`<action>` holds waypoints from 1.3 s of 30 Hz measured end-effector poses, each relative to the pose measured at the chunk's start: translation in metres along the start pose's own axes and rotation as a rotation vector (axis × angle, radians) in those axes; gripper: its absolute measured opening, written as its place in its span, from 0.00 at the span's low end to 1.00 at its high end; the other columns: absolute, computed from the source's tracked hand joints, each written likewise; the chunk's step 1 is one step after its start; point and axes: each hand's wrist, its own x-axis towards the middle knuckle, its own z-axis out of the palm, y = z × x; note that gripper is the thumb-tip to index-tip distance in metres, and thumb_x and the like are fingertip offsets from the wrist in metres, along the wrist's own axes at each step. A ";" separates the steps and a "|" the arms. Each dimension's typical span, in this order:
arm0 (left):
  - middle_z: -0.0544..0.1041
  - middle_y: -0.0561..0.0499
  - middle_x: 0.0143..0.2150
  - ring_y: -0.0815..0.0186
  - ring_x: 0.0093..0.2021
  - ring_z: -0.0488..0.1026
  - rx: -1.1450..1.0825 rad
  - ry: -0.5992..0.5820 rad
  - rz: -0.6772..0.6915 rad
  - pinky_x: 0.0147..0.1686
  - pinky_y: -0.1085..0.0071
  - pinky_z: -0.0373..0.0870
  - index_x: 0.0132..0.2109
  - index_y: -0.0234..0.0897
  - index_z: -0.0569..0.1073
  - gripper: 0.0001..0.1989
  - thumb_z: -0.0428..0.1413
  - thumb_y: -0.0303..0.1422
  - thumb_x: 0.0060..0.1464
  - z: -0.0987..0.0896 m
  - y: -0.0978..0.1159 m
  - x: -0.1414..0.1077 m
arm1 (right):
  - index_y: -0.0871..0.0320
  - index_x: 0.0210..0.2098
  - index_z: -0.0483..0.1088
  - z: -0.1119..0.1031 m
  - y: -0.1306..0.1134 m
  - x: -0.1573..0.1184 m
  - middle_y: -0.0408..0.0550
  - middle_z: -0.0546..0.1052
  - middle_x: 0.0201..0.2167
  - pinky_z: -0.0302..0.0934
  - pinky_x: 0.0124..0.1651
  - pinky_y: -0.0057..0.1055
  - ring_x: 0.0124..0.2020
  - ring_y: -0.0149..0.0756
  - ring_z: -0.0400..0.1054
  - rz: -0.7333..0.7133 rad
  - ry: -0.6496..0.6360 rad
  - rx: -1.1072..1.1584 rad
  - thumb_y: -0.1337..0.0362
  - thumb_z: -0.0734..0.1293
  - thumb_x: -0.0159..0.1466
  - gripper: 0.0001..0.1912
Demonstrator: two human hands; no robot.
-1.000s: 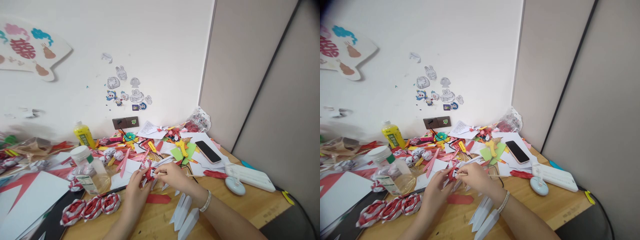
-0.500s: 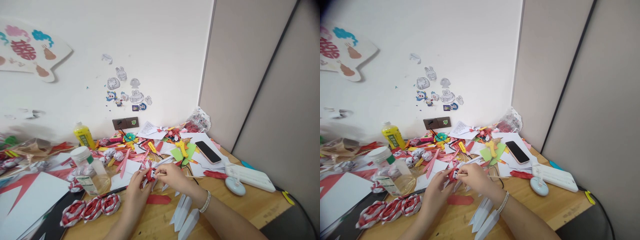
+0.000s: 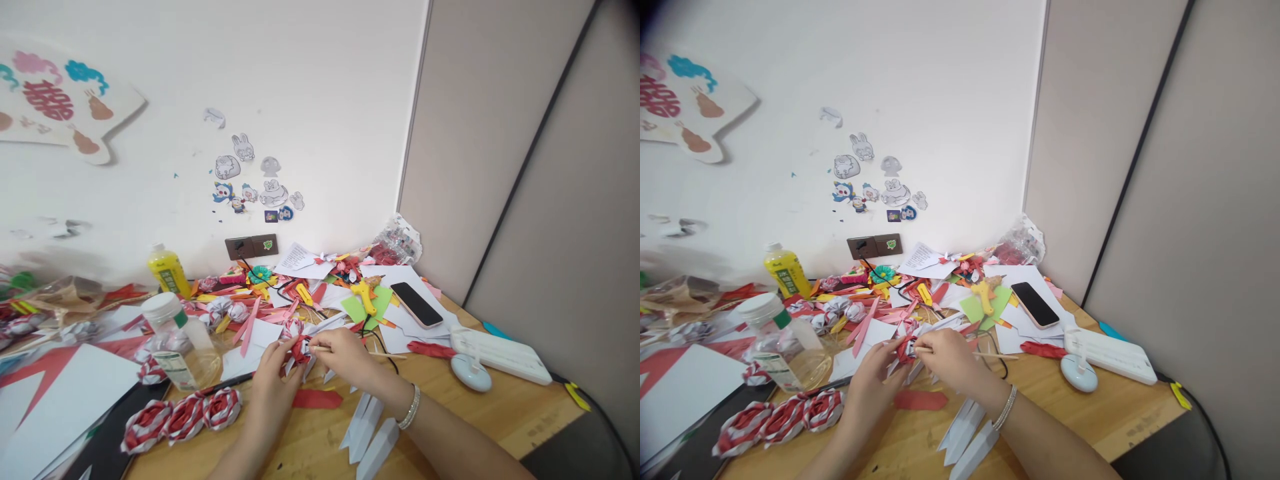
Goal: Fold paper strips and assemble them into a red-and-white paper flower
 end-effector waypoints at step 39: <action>0.71 0.48 0.40 0.60 0.39 0.71 0.066 -0.013 -0.017 0.37 0.63 0.69 0.47 0.39 0.71 0.18 0.53 0.33 0.46 0.002 0.001 0.000 | 0.59 0.23 0.70 0.002 -0.012 -0.002 0.39 0.69 0.17 0.45 0.25 0.23 0.22 0.27 0.60 0.203 0.010 -0.014 0.69 0.60 0.56 0.08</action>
